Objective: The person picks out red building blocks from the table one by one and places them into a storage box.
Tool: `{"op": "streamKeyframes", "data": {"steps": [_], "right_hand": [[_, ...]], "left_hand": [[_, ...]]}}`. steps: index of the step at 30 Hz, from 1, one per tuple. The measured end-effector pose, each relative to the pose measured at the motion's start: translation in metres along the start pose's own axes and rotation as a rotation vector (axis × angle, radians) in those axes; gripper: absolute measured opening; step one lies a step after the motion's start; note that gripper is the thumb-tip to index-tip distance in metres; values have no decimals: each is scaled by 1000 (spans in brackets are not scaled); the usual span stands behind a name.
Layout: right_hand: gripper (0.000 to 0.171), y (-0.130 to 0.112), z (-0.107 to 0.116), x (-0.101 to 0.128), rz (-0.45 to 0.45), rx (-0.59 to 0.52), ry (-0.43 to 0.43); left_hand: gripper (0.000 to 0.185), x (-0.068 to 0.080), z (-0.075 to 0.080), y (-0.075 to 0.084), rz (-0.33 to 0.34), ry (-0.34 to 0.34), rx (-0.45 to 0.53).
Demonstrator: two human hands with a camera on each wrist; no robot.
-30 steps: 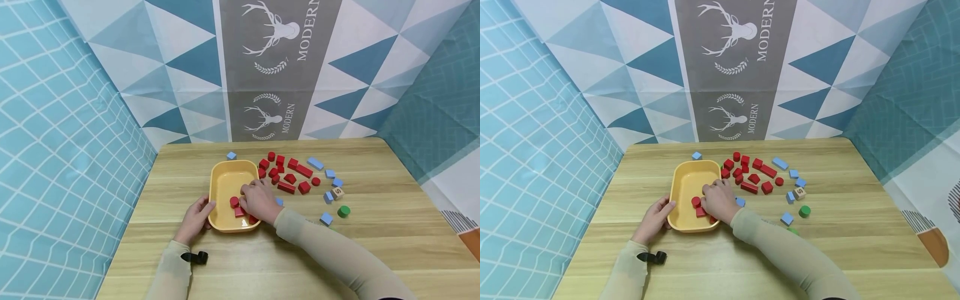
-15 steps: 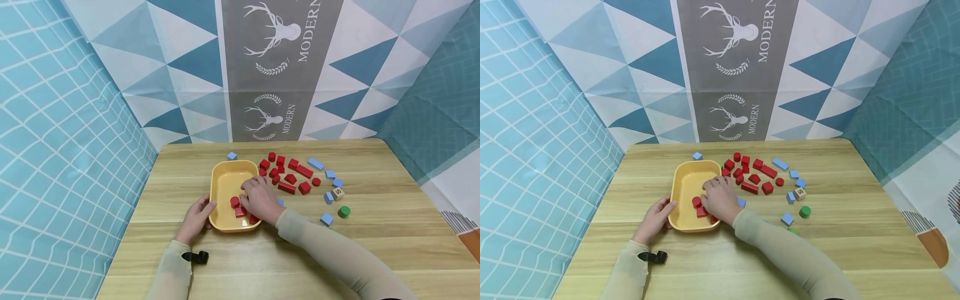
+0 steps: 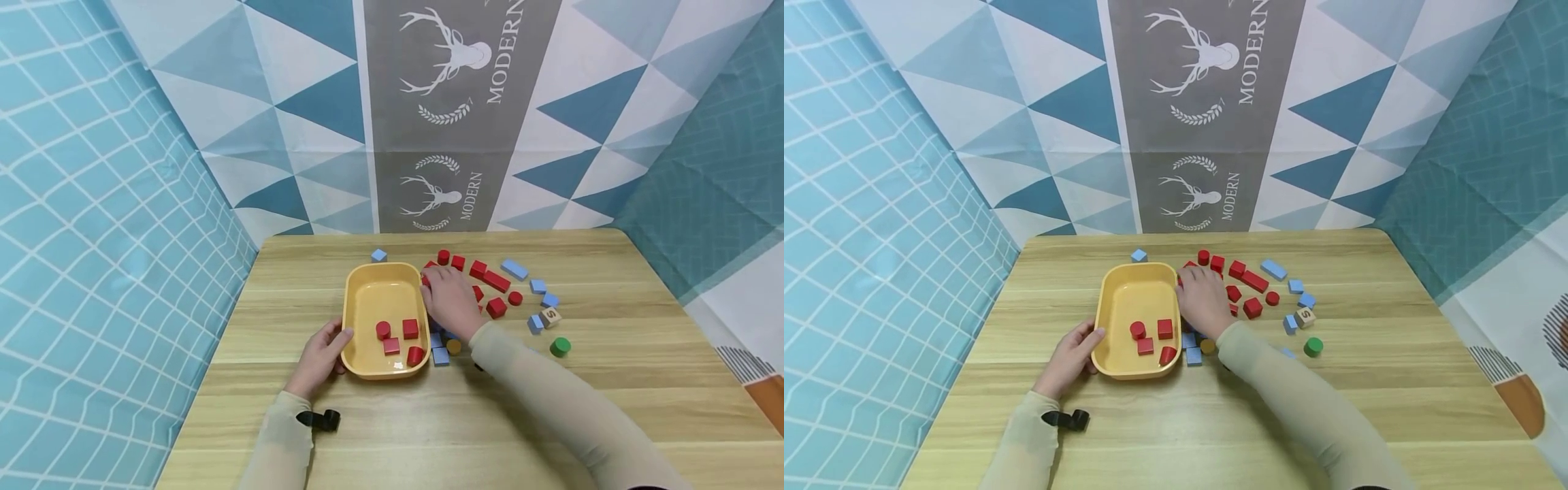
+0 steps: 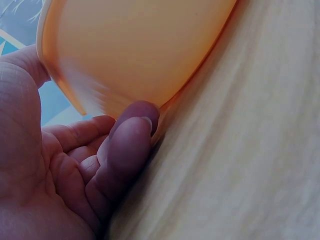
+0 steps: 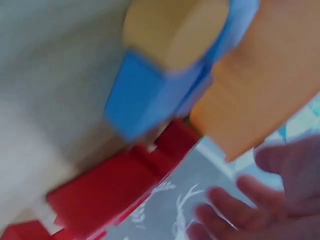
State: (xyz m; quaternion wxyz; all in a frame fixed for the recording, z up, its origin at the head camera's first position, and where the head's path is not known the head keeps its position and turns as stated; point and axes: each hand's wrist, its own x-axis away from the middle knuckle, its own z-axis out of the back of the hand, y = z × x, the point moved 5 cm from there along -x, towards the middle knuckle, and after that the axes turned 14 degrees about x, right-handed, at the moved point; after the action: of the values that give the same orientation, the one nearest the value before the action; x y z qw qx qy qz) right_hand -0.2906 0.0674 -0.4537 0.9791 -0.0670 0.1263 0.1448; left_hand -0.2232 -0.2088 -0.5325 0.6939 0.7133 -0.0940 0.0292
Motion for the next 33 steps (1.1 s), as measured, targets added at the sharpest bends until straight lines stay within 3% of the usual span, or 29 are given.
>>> {"op": "streamKeyframes", "data": {"steps": [4,10,23,33], "right_hand": [[44,12,-3,-5,22,56,-118],[51,20,-12,-6,49,101,-168],[51,25,-20,-7,75,158,-164],[55,40,-19,-9,21,131,-195]], "left_hand": [[57,0,0,0,7,3,3],[57,0,0,1,7,7,-10],[57,0,-1,1,4,-6,-17],[57,2,-1,2,7,1,0]]}}
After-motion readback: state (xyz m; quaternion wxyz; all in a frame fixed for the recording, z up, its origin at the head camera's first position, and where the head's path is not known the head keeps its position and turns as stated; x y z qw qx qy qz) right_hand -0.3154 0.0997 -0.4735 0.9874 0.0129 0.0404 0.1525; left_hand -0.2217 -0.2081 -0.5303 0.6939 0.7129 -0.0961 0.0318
